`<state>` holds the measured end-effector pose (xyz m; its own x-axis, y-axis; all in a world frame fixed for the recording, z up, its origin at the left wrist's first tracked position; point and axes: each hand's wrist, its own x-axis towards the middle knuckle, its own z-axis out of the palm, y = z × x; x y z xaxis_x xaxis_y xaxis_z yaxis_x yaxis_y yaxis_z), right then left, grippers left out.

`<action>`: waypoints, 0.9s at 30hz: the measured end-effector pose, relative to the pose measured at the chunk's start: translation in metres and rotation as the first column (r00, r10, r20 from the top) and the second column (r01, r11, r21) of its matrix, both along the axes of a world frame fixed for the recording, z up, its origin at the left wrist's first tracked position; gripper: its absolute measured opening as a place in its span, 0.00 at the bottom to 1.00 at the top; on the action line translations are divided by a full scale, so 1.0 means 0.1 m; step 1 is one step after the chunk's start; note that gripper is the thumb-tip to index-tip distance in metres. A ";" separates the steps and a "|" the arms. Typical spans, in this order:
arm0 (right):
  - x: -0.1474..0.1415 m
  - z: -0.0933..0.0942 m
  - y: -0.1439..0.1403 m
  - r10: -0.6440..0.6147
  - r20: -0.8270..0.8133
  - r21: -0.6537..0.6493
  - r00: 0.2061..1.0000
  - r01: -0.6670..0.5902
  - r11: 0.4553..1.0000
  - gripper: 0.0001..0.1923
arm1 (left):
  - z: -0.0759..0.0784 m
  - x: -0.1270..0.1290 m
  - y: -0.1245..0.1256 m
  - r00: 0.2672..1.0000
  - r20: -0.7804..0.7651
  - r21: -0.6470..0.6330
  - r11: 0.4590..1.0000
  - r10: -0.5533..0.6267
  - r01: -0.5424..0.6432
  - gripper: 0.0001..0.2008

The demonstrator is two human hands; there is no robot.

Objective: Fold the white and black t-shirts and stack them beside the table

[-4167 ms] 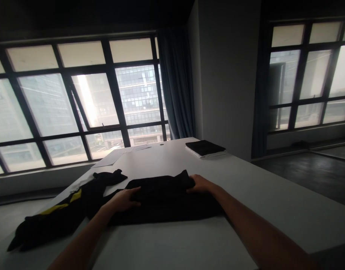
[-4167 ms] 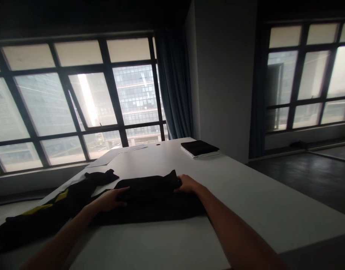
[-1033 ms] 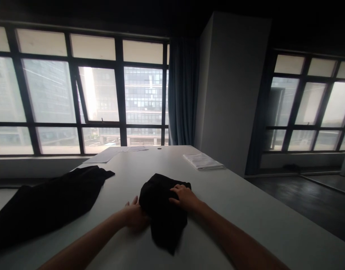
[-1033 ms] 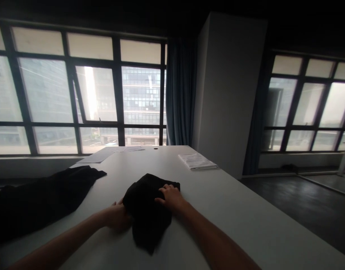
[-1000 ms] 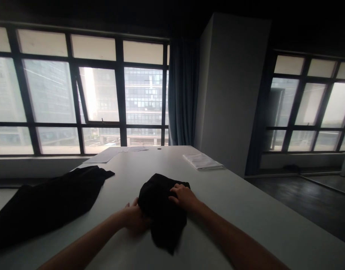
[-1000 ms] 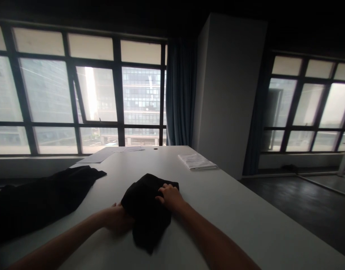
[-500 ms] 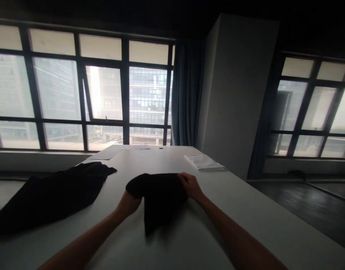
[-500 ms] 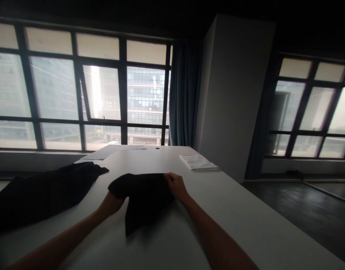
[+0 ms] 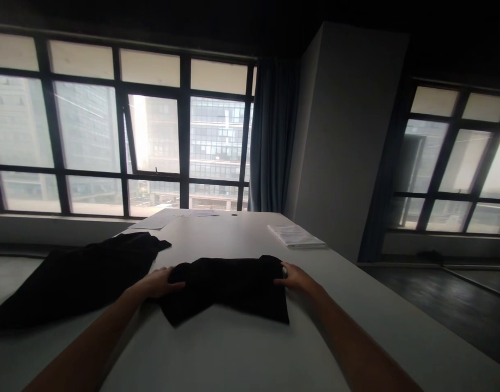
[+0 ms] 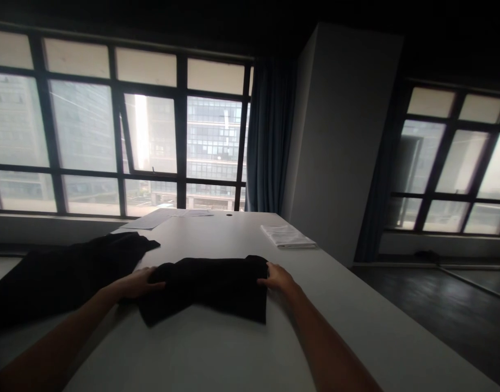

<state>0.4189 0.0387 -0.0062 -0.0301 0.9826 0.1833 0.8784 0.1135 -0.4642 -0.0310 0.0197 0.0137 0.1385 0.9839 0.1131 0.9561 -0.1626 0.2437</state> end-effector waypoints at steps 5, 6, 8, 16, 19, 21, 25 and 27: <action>-0.13 0.24 -0.13 0.012 -0.083 0.045 0.997 -0.008 0.999 0.18 | 0.22 -0.08 -0.07 0.996 0.053 0.028 0.997 -0.075 0.073 0.24; -0.17 0.32 -0.17 -0.054 -0.062 0.146 0.997 0.063 0.987 0.17 | 0.30 -0.05 -0.11 0.999 0.023 0.185 0.982 -0.045 0.040 0.23; -0.24 0.47 -0.25 -0.165 -0.057 0.443 0.985 0.173 0.880 0.19 | 0.46 0.02 -0.18 0.999 -0.002 0.534 0.845 0.041 -0.033 0.22; -0.10 0.40 -0.22 -0.125 0.099 0.418 0.987 0.072 0.906 0.19 | 0.43 -0.05 -0.23 0.996 -0.087 0.468 0.883 0.011 0.031 0.17; 0.02 0.36 -0.22 0.035 0.127 0.058 0.991 -0.043 0.997 0.10 | 0.33 -0.18 -0.17 0.983 0.000 0.044 0.982 -0.184 0.184 0.15; 0.11 0.40 -0.23 0.192 -0.020 -0.104 0.981 -0.193 0.976 0.07 | 0.30 -0.22 -0.12 0.945 0.171 -0.074 0.953 -0.278 0.294 0.25; 0.21 0.40 -0.20 0.276 -0.327 -0.014 0.904 -0.297 0.955 0.18 | 0.20 -0.14 0.00 0.892 0.358 0.200 0.956 -0.276 0.215 0.33; 0.21 0.32 -0.13 0.167 -0.302 0.134 0.939 -0.132 0.982 0.18 | 0.07 -0.07 0.07 0.922 0.315 0.287 0.948 -0.227 0.135 0.37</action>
